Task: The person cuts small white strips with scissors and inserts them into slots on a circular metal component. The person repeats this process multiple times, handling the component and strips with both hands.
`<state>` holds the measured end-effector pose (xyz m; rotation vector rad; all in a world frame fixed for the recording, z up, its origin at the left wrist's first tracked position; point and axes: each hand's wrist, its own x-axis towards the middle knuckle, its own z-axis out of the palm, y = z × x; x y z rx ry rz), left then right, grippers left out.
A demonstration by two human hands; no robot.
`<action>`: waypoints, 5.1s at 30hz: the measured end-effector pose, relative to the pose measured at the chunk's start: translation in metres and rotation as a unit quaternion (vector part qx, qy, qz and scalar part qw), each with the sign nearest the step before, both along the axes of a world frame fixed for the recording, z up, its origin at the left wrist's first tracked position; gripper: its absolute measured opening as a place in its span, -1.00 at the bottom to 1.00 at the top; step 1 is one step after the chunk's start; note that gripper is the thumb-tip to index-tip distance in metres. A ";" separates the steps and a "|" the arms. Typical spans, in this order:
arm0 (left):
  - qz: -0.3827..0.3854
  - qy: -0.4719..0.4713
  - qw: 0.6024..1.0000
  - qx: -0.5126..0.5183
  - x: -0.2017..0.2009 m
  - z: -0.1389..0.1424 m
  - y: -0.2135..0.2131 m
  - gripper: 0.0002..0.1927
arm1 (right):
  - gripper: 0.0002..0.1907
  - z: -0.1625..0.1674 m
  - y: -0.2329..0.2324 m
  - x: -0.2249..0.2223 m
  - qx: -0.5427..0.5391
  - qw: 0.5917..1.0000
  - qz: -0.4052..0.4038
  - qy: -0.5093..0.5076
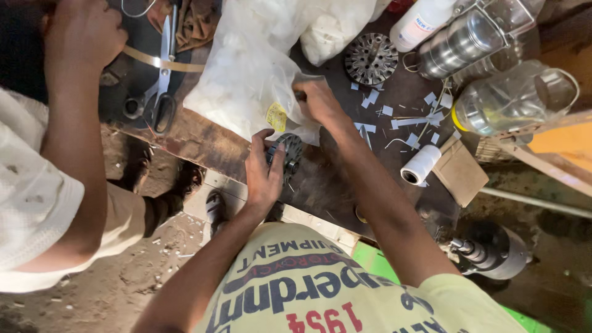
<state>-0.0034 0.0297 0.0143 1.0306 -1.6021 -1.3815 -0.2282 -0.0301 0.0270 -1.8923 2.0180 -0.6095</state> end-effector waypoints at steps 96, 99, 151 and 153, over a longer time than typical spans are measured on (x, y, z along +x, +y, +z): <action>-0.211 0.287 0.890 0.285 -0.002 0.083 -0.052 -0.75 | -0.18 -0.036 0.273 0.054 0.054 0.560 0.105 -0.820; -0.218 0.297 0.881 0.298 0.001 0.087 -0.052 -0.74 | -0.19 -0.035 0.272 0.053 0.052 0.558 0.109 -0.821; -0.189 0.137 0.965 0.117 0.010 0.055 -0.058 -0.83 | -0.85 -0.030 0.281 0.024 0.097 0.856 -0.315 -0.398; -0.239 0.107 0.963 0.056 0.023 0.055 -0.055 -0.88 | -0.74 -0.015 0.283 0.020 0.162 0.911 -0.337 -0.173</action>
